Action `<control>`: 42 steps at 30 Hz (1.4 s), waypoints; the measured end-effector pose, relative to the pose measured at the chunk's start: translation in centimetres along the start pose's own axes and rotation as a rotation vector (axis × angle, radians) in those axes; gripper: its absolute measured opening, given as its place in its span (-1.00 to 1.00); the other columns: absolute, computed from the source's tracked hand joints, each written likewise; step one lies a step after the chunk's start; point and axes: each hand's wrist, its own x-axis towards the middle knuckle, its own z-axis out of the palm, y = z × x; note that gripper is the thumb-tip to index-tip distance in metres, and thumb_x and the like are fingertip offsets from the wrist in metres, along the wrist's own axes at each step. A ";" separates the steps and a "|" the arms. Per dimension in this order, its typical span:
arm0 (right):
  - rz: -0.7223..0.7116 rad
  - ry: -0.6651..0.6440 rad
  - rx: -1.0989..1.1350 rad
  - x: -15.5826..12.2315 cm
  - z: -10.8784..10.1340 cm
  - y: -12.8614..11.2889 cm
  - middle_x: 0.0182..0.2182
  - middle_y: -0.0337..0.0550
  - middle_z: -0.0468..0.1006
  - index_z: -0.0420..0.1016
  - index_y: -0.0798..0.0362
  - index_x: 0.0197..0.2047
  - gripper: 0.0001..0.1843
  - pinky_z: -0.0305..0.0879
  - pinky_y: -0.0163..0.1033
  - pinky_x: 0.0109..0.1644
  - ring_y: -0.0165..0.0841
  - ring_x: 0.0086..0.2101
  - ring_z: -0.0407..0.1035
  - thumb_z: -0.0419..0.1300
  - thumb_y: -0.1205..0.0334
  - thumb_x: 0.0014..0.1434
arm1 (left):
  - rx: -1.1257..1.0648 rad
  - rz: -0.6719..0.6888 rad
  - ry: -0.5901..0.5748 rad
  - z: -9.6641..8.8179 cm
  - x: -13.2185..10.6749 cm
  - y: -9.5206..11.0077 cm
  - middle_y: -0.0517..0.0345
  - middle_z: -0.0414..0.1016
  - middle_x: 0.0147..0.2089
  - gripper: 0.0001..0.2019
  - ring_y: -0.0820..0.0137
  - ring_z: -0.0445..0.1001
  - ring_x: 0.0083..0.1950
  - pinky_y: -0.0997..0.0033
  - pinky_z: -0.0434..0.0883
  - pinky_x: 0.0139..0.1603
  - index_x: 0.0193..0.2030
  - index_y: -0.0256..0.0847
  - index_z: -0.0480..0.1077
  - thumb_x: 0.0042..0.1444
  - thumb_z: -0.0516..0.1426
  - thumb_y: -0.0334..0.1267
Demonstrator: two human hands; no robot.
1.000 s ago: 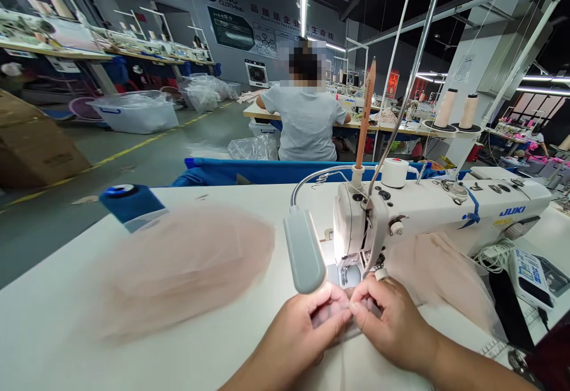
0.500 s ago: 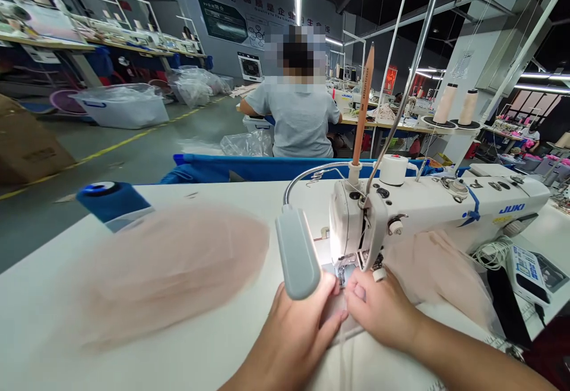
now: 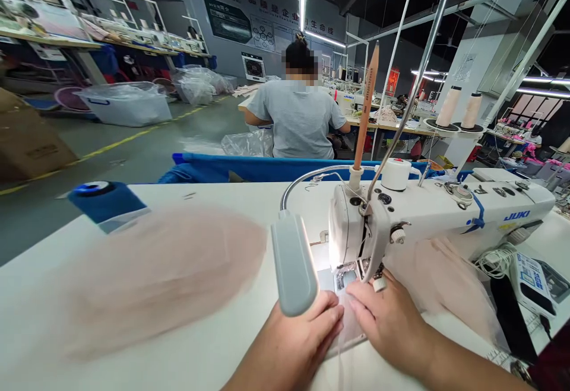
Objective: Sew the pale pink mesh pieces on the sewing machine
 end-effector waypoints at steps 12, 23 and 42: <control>-0.037 0.014 -0.049 0.7 0.1 -0.1 -0.24 -0.06 0.61 0.61 0.02 -0.19 -0.77 0.38 -0.18 -0.19 -0.18 -0.25 0.43 0.16 0.48 0.32 | 0.060 -0.021 -0.029 0.3 -0.3 -0.3 0.05 0.69 -0.15 -0.72 0.19 0.60 -0.24 0.21 0.54 -0.21 -0.14 -0.16 0.61 0.45 0.05 -0.40; -0.026 0.006 -0.038 0.7 0.3 0.0 -0.05 0.02 0.68 0.66 0.01 -0.05 -0.70 0.50 -0.11 -0.06 -0.09 -0.09 0.52 0.20 0.50 0.29 | 0.061 -0.056 -0.040 0.8 -0.8 -0.8 0.01 0.73 -0.05 -0.78 0.09 0.65 -0.12 0.13 0.59 -0.15 -0.06 -0.14 0.63 0.39 0.13 -0.40; -0.003 -0.264 0.333 0.2 -3.2 0.8 -0.16 -0.13 0.70 0.54 -0.02 -0.11 -0.81 0.40 -0.14 0.06 -0.21 -0.13 0.51 0.14 0.24 0.58 | -0.350 -0.187 -0.079 -0.4 0.0 -0.2 0.24 0.42 -0.37 -0.76 0.35 0.34 -0.43 0.43 0.37 -0.35 -0.20 -0.08 0.34 0.39 -0.05 -0.46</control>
